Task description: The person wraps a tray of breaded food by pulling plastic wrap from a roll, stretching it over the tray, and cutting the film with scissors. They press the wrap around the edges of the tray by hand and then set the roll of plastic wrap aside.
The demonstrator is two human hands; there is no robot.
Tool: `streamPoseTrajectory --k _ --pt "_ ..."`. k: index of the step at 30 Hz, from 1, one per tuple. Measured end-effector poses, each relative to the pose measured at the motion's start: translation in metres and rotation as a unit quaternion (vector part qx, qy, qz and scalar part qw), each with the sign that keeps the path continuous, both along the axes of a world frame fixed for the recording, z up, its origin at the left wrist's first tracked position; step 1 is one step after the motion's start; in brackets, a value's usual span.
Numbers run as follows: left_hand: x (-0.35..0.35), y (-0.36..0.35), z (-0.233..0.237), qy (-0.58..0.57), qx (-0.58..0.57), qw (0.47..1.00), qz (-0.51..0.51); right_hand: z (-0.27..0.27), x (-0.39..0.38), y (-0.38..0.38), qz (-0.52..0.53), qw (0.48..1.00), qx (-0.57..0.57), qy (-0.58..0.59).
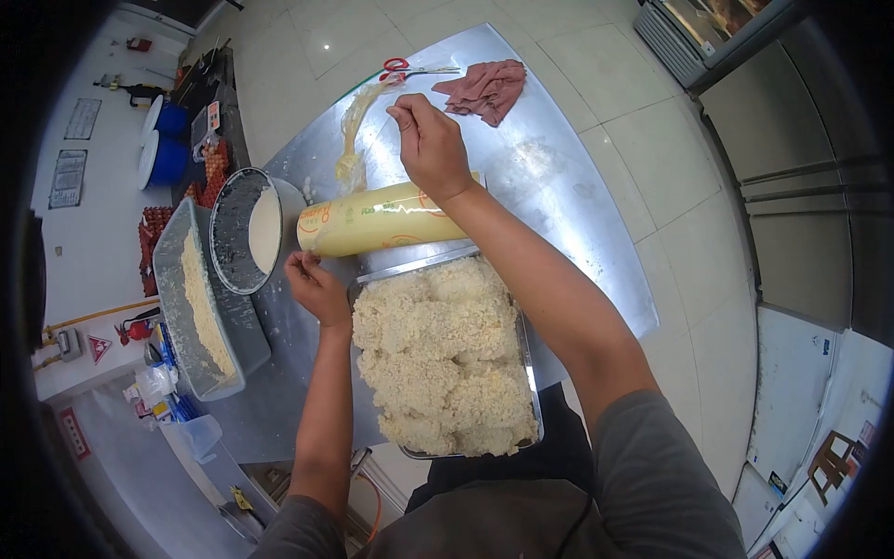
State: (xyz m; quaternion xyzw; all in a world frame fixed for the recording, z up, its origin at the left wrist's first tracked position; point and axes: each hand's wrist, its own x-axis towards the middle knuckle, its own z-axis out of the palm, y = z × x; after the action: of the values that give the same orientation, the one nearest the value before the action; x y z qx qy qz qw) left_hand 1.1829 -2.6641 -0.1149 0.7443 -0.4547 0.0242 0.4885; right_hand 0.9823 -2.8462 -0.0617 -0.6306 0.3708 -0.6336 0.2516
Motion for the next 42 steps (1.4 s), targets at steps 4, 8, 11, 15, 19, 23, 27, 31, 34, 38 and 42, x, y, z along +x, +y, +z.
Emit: streamPoseTrajectory --k 4,8,11,15,19,23,27,31,34,38,42 --pt "0.018 -0.009 -0.008 -0.008 -0.044 0.999 -0.006 0.003 -0.004 0.004 0.009 1.000 0.006 0.003" --pt "0.039 -0.014 -0.025 0.092 -0.089 0.991 -0.034 0.007 -0.004 0.007 0.001 1.000 -0.003 -0.001" --pt "0.064 -0.010 -0.028 0.120 -0.084 0.981 -0.126 0.009 -0.006 0.002 -0.008 1.000 -0.016 -0.015" --pt "0.087 -0.003 0.011 0.190 0.063 0.925 -0.323 0.008 -0.016 -0.009 -0.058 0.997 -0.042 -0.008" --pt "0.054 -0.013 0.109 -0.020 0.343 0.873 -0.346 0.005 -0.019 -0.011 -0.056 0.998 -0.030 -0.023" --pt "0.066 -0.017 0.116 -0.143 0.305 0.861 -0.382 0.010 -0.021 -0.010 -0.026 0.998 -0.022 -0.054" --pt "0.076 -0.022 0.121 -0.046 0.248 0.894 -0.370 0.015 -0.029 -0.004 -0.006 0.999 -0.014 -0.045" --pt "0.075 -0.017 0.130 -0.007 0.189 0.922 -0.337 0.038 -0.043 0.012 0.008 0.998 0.006 -0.060" --pt "0.069 -0.010 0.147 -0.005 0.178 0.935 -0.307 0.053 -0.054 0.033 0.008 0.998 0.016 -0.053" --pt "0.066 0.003 0.171 0.027 0.172 0.945 -0.277 0.079 -0.066 0.052 0.043 0.993 0.047 -0.098" --pt "0.061 0.018 0.202 0.031 0.146 0.952 -0.268 0.117 -0.073 0.070 0.073 0.987 0.042 -0.136"
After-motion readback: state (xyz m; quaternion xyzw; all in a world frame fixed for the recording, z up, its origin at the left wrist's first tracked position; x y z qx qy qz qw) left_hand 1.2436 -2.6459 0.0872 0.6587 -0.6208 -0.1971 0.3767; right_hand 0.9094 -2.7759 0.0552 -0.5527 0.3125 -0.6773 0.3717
